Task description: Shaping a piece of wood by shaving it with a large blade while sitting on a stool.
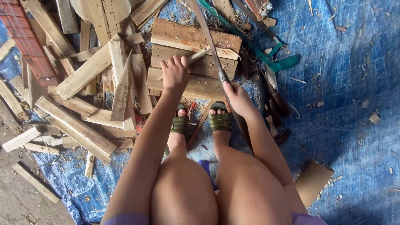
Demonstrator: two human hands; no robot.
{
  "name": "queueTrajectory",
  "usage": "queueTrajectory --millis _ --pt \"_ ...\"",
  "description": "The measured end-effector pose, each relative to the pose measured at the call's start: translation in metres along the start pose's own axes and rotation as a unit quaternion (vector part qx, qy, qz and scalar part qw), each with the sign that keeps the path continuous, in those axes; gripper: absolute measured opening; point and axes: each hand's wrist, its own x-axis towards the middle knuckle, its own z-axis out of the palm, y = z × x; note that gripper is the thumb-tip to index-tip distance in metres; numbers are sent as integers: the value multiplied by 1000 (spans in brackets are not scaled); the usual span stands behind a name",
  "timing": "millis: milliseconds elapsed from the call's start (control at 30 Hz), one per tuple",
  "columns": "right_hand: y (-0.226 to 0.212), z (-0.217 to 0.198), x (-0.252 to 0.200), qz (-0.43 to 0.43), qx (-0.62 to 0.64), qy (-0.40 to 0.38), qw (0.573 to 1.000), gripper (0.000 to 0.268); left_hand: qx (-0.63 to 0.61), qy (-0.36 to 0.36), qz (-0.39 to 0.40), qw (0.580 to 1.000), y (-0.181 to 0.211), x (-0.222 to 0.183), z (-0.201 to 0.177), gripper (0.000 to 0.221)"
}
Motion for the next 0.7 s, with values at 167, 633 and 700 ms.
queueTrajectory --millis 167,633,700 --pt "-30 -7 -25 -100 -53 100 989 38 10 -4 -4 1000 -1 2 -1 8" --pt "29 6 7 57 -75 0 996 64 12 -15 0 1000 1 -4 15 9" --pt "31 5 6 52 -80 4 995 62 5 -15 5 1000 0 -8 17 13"
